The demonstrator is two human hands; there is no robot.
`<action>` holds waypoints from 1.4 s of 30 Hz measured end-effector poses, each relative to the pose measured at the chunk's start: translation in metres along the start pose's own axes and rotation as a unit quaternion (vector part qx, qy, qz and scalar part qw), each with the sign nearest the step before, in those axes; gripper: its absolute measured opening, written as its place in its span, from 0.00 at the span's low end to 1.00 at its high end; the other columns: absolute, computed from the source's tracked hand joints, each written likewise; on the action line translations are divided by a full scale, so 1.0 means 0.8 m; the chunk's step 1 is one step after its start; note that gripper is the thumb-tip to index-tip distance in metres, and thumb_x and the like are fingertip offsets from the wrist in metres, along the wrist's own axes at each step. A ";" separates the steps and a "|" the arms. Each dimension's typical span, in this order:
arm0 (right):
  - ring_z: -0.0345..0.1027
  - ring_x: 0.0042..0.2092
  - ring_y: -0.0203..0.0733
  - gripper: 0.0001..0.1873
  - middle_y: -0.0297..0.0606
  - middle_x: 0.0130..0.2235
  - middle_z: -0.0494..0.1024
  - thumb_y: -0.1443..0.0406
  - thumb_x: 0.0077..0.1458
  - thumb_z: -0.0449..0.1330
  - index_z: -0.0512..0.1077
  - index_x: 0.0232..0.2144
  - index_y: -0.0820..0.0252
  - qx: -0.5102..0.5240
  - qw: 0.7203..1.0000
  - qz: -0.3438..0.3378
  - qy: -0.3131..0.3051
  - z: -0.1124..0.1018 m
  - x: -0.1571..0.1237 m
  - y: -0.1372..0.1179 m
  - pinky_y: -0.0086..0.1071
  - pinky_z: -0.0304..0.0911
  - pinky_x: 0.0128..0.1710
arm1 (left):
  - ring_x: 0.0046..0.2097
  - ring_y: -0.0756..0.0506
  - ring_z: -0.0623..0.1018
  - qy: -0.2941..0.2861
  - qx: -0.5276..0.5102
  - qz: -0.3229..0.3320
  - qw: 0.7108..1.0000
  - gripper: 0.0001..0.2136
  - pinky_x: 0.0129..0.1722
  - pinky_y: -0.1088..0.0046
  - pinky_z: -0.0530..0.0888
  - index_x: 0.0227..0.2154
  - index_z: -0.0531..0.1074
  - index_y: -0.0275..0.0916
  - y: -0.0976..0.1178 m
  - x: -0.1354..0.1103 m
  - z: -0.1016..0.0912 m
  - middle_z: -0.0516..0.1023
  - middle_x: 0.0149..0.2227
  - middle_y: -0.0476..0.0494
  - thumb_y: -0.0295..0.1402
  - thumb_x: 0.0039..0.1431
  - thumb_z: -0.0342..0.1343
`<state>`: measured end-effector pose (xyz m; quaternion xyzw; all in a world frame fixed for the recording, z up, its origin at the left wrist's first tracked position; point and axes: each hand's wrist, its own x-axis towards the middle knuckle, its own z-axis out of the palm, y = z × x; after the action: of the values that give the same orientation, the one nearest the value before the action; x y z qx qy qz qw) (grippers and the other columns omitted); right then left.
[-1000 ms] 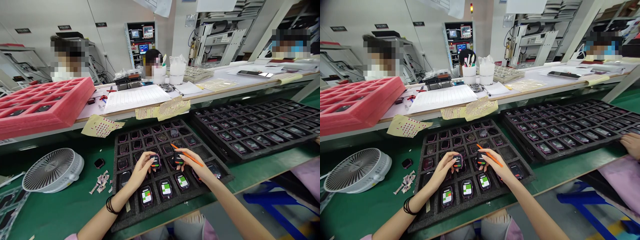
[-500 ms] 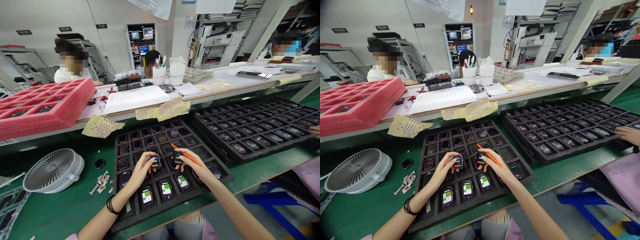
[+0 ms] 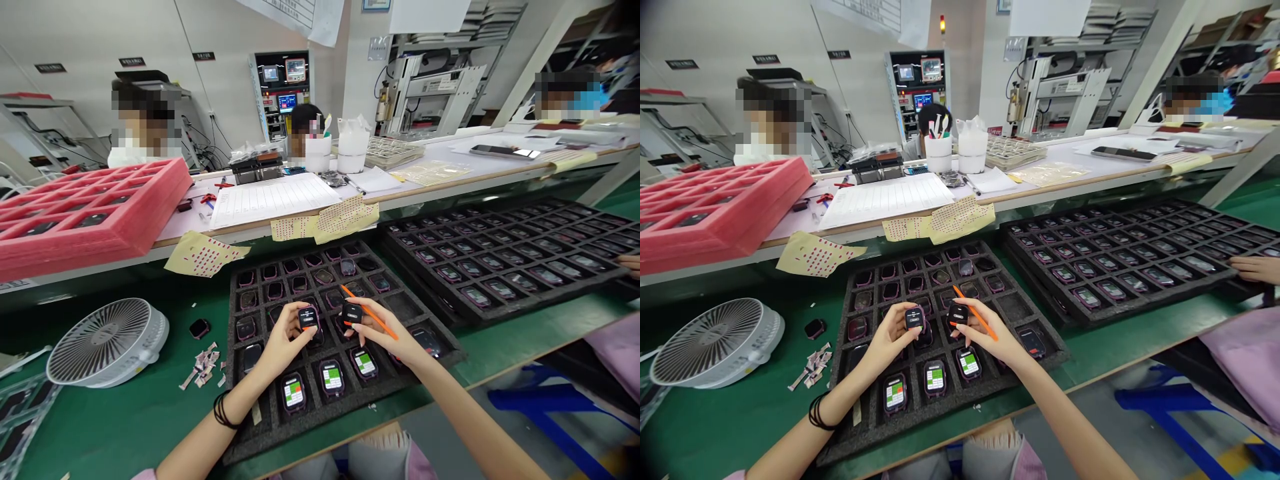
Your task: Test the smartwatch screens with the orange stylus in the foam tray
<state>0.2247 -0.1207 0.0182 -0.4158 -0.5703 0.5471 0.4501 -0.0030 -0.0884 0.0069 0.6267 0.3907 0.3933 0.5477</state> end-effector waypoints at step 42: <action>0.71 0.26 0.39 0.16 0.33 0.27 0.71 0.58 0.52 0.60 0.69 0.43 0.56 0.019 0.997 0.009 0.079 -0.004 0.003 0.010 0.32 0.66 0.25 | 0.29 0.52 0.68 -0.008 -0.041 -0.033 0.999 0.15 0.23 0.78 0.70 0.38 0.65 0.38 0.007 0.000 0.002 0.67 0.32 0.48 0.44 0.55 0.55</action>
<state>0.2273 -0.1169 0.0099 -0.4544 -0.5189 0.5274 0.4961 -0.0015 -0.0894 0.0124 0.5936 0.3902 0.3859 0.5887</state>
